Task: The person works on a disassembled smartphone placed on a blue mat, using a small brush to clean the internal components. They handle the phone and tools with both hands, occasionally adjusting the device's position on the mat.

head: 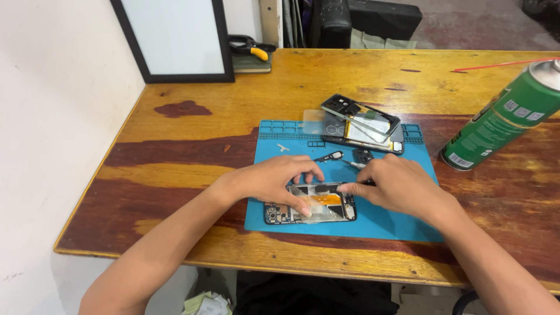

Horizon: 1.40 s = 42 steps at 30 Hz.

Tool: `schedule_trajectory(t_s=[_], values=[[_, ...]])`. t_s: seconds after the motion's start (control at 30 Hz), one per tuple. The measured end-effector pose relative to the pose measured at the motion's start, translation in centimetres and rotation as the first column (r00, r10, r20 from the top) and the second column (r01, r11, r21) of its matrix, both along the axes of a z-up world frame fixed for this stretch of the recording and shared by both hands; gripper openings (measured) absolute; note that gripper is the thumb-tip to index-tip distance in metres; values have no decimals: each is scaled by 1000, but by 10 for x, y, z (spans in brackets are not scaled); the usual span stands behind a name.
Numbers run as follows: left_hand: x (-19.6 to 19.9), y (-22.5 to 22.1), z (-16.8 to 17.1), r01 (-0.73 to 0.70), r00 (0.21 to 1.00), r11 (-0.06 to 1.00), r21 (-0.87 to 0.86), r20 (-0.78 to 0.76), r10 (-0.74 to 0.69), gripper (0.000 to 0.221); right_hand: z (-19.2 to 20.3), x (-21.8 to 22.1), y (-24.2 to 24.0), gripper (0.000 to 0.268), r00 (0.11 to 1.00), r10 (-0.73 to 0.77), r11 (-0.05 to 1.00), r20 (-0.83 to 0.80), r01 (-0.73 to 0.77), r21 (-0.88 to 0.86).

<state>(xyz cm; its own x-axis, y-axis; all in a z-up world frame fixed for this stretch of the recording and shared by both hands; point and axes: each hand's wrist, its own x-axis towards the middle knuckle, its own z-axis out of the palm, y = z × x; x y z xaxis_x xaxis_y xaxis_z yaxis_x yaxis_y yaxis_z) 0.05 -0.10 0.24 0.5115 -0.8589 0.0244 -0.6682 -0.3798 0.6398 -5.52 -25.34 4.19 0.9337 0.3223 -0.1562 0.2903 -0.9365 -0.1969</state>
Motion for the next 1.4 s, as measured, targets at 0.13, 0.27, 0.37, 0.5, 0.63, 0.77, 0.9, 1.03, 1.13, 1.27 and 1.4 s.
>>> schedule_trajectory(t_s=[0.13,0.27,0.37,0.5,0.63,0.77,0.9,1.03,1.13,1.27,1.4], values=[[0,0,0,8,1000,1000,-24,13,-8,70,-3,-6,5,42,988,105,987,114,-118,113],[1,-1,1,-3,1000,1000,-5,11,3,69,9,-7,4,40,988,126,992,88,-127,8],[0,-1,0,-16,1000,1000,11,-20,16,69,13,-8,7,39,1000,6,1000,-27,-7,-15],[0,-2,2,-5,1000,1000,0,-6,5,69,5,-11,12,39,974,139,985,177,-155,80],[0,-1,1,-5,1000,1000,-3,-2,5,69,10,-4,-6,42,996,68,998,52,-67,-7],[1,-1,-1,-17,1000,1000,-3,-21,16,69,15,-2,-8,42,999,-52,998,-14,52,-38],[1,-2,-1,-3,1000,1000,-7,6,3,69,16,-6,3,39,994,52,998,97,-56,33],[2,-1,-1,-1,1000,1000,-7,2,1,68,29,-5,-6,42,998,-69,996,-5,68,-56],[0,0,-1,-3,1000,1000,-1,-2,3,68,24,-4,-8,40,997,-35,994,73,42,-98],[0,-2,2,-14,1000,1000,-1,-22,14,68,14,-3,-12,38,995,63,998,83,-61,-27],[-1,-2,1,-25,999,999,20,-38,26,67,24,-2,-20,32,985,169,984,40,-171,55]])
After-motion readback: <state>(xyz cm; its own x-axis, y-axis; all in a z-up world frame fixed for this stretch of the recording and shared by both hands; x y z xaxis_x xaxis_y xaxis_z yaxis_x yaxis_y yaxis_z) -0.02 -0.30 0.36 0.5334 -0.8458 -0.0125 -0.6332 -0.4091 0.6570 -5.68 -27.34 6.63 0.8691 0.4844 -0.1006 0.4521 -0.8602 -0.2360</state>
